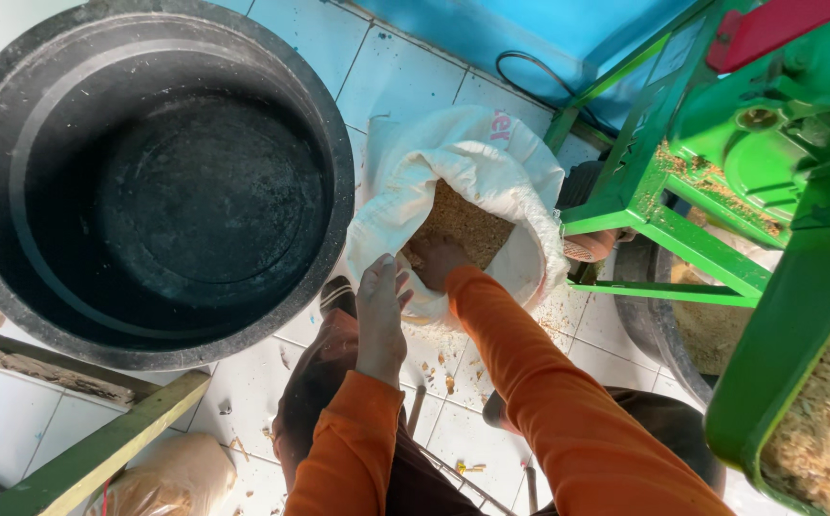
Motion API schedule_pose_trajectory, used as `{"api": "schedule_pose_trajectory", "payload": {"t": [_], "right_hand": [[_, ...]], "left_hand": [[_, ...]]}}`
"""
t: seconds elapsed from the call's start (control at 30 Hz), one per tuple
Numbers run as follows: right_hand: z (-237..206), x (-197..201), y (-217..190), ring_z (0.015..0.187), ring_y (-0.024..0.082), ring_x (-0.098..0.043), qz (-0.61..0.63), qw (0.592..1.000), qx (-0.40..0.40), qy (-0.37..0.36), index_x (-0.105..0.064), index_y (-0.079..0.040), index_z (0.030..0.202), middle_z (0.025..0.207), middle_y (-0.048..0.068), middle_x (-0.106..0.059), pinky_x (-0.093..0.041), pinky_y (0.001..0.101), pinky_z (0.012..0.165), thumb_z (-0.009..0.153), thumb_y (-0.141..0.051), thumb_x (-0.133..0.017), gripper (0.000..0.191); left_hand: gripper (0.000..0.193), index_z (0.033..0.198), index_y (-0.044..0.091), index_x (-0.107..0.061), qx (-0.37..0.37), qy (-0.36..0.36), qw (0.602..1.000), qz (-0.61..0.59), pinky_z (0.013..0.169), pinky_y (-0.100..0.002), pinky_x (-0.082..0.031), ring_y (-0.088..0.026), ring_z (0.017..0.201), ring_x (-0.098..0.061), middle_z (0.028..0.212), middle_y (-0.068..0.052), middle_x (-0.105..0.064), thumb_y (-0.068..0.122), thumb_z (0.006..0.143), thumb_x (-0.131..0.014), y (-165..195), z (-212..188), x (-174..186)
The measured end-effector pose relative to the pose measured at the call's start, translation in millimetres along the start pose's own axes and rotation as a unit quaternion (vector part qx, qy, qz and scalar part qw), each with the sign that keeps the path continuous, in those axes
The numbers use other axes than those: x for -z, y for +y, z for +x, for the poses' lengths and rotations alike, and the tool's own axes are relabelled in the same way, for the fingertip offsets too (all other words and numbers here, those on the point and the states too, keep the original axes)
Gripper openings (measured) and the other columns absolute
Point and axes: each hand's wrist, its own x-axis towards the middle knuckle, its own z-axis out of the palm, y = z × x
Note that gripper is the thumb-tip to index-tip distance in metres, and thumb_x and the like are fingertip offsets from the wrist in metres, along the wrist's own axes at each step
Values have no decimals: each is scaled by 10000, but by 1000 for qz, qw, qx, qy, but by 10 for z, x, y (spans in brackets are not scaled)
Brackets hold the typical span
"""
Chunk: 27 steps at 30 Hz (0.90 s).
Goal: The person sits on the floor of a milling shop and scoops roasted peanuts from the machine's green tray into a clear plastic bag, then ties the bag closed. They adjust a sack of ground material and use a scoop to transfer ground peanut meal from the machine's tray into a large black basin.
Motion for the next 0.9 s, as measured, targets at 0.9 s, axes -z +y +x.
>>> {"api": "schedule_pose_trajectory", "payload": {"t": [0.9], "right_hand": [[-747, 829, 117, 940, 220, -732, 612, 752, -39, 243, -721, -64, 1161, 1036, 99, -762, -567, 341, 821, 881, -346, -741, 398]], "left_hand": [[516, 1403, -43, -585, -163, -89, 962, -200, 1087, -325, -440, -225, 1243, -585, 1374, -133, -624, 324, 1077, -426, -425, 230, -1164]]}}
